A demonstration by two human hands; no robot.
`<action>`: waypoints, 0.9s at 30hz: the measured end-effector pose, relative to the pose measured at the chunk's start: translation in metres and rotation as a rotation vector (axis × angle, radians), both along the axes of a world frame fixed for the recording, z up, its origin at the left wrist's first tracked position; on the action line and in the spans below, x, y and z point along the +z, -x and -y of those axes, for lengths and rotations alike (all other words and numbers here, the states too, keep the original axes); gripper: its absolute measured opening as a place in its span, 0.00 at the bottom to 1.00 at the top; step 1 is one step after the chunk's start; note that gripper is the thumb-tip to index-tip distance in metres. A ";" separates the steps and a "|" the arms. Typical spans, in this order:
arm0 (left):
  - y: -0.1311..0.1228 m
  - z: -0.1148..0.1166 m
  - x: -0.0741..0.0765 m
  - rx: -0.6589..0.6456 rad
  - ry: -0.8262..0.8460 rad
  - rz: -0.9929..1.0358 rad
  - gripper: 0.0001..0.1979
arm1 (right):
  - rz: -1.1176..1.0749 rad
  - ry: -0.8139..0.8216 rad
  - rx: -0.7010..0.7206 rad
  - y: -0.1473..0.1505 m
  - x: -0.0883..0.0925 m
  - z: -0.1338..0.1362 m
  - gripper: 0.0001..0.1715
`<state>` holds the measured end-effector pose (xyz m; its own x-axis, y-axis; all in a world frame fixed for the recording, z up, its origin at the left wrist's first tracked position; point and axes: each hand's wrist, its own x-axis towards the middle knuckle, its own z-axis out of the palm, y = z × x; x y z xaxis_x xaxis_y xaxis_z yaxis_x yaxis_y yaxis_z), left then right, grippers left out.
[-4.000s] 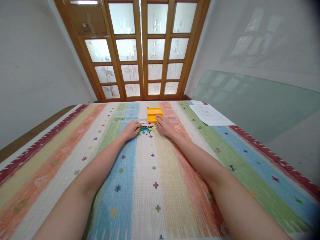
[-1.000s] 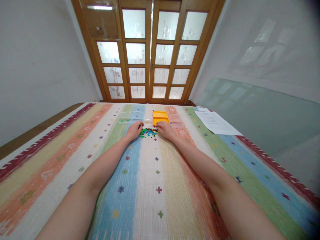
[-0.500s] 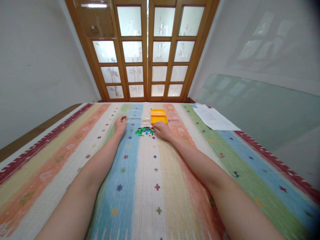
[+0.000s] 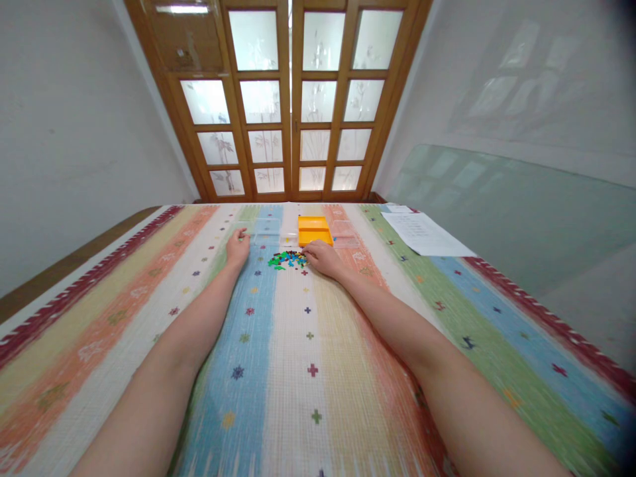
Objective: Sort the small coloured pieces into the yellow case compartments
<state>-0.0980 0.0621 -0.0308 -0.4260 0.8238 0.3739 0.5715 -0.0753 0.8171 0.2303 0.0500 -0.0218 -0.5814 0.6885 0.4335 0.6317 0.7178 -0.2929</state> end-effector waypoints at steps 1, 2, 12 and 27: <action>-0.001 0.000 -0.001 -0.035 0.009 -0.047 0.18 | -0.003 0.000 0.000 0.000 0.000 0.000 0.13; -0.003 0.000 -0.003 -0.081 0.023 -0.099 0.16 | -0.007 0.001 -0.001 0.000 0.000 0.000 0.13; -0.030 0.004 -0.011 -0.519 0.079 -0.546 0.10 | -0.009 -0.002 0.021 0.000 -0.002 -0.001 0.14; -0.034 0.000 -0.018 -0.439 0.025 -0.269 0.08 | -0.003 -0.009 0.010 0.002 0.002 0.003 0.12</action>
<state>-0.0643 0.0625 -0.0491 0.0700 0.9136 0.4006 0.6806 -0.3373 0.6504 0.2279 0.0467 -0.0199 -0.5868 0.6786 0.4418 0.6235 0.7268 -0.2881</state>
